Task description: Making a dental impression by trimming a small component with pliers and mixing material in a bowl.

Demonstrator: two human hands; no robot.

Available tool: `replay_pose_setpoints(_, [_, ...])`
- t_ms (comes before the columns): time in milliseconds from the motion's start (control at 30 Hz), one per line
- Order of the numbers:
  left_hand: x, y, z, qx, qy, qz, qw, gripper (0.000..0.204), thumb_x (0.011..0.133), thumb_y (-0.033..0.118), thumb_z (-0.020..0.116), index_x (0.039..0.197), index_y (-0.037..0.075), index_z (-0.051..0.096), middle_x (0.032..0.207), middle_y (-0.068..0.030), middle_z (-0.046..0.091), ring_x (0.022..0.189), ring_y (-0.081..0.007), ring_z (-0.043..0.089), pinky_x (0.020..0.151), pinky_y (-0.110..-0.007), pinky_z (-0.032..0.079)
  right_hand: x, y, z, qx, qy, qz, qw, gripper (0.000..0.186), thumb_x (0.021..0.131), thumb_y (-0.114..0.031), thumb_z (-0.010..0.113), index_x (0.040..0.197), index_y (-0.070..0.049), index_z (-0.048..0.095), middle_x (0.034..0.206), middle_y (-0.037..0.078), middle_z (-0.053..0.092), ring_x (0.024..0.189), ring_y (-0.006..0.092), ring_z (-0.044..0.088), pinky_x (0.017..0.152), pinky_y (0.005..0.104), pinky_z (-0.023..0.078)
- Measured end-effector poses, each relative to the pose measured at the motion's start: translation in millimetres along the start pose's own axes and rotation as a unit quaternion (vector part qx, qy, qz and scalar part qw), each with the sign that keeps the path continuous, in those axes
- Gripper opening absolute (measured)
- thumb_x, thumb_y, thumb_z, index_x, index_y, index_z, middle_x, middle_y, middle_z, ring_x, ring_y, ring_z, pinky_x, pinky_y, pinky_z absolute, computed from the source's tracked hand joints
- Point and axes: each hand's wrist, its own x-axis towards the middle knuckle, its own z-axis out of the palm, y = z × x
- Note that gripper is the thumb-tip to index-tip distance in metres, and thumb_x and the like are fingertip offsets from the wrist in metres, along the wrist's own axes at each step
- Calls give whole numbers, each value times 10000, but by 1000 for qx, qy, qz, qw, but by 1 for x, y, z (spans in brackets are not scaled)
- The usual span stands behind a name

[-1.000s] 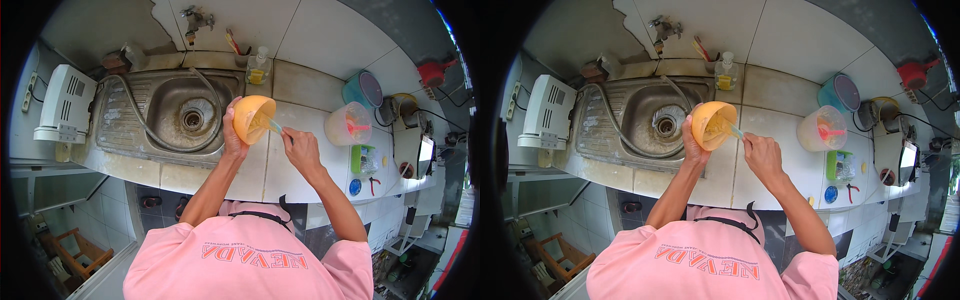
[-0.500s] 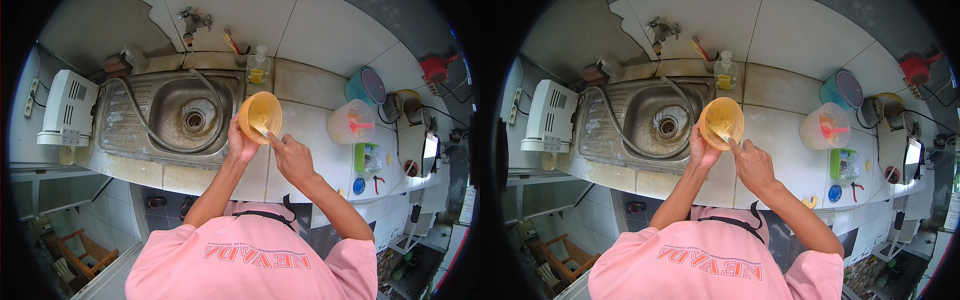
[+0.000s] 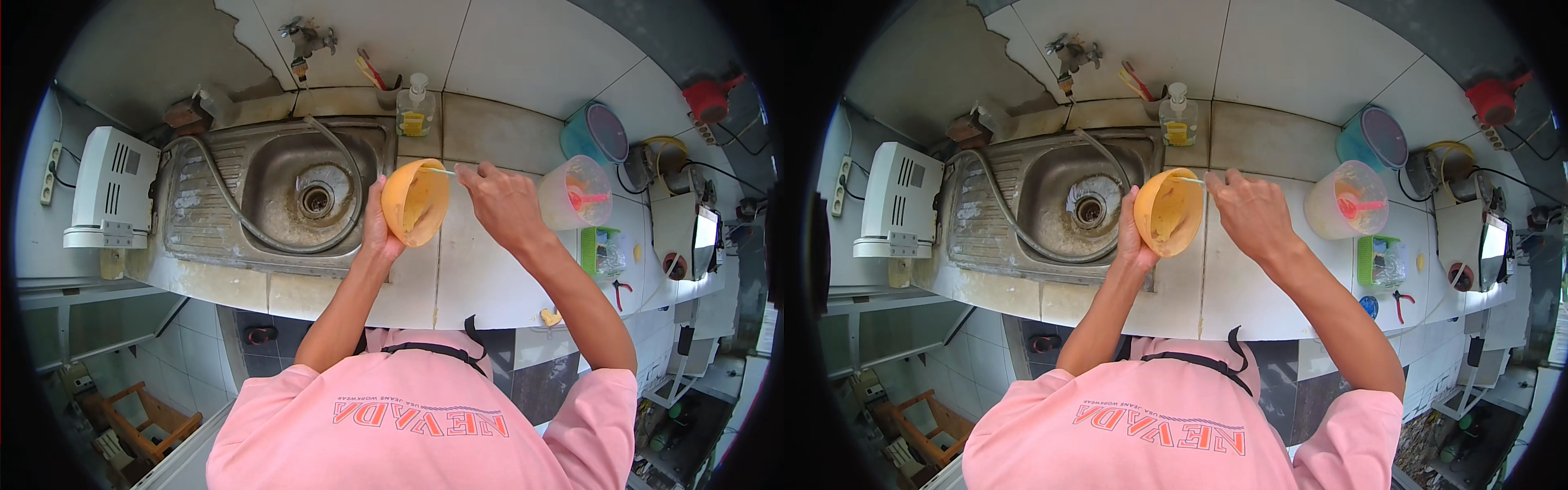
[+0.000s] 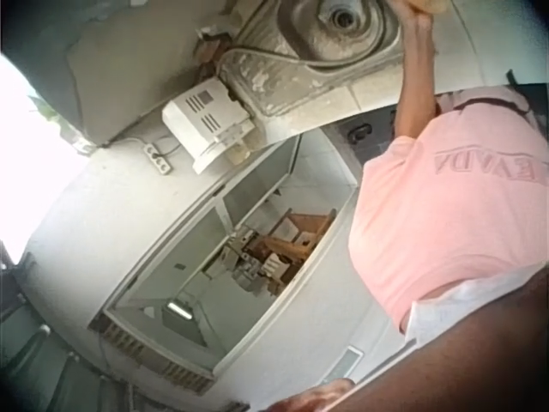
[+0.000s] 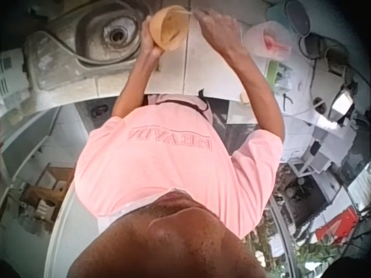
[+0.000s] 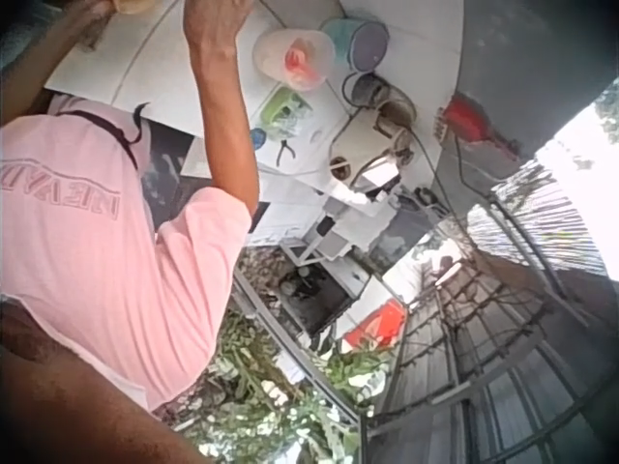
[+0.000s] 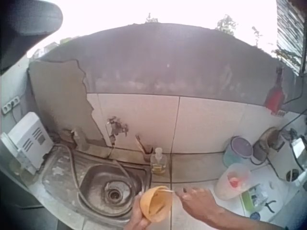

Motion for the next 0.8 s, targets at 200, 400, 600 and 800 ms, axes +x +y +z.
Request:
replay_pose_setpoints(200, [12,0,0,68,-67,154,983,584,948,487,521,1347,66,453,1263,-99,576,1152,-225,564,1004,-407,468,-57,-39,66,411,-116,265,865,222,937,-172,549,972,-38,723,718,211,662,566,326,632,556,409,489])
replay_pose_setpoints(400, [13,-4,-23,66,-76,83,991,603,970,536,457,1366,81,430,1288,-95,551,1186,-223,540,1017,-405,452,-12,-38,21,477,-126,264,829,252,929,-102,525,1121,-17,664,619,71,584,432,154,474,517,296,462])
replay_pose_setpoints(600, [-4,27,2,97,-126,-75,984,666,978,609,347,1380,86,437,1349,-119,520,1224,-275,548,964,-511,514,-30,-22,-4,-43,-18,-88,995,111,801,-93,617,848,-34,698,713,95,623,745,253,651,591,346,550])
replay_pose_setpoints(800, [-11,32,16,325,-116,-212,914,687,966,637,340,1393,106,424,1314,-108,535,1178,-260,580,819,-544,573,26,-13,-64,-90,-115,-323,935,151,785,-100,629,892,0,665,811,91,643,796,242,666,592,363,539])
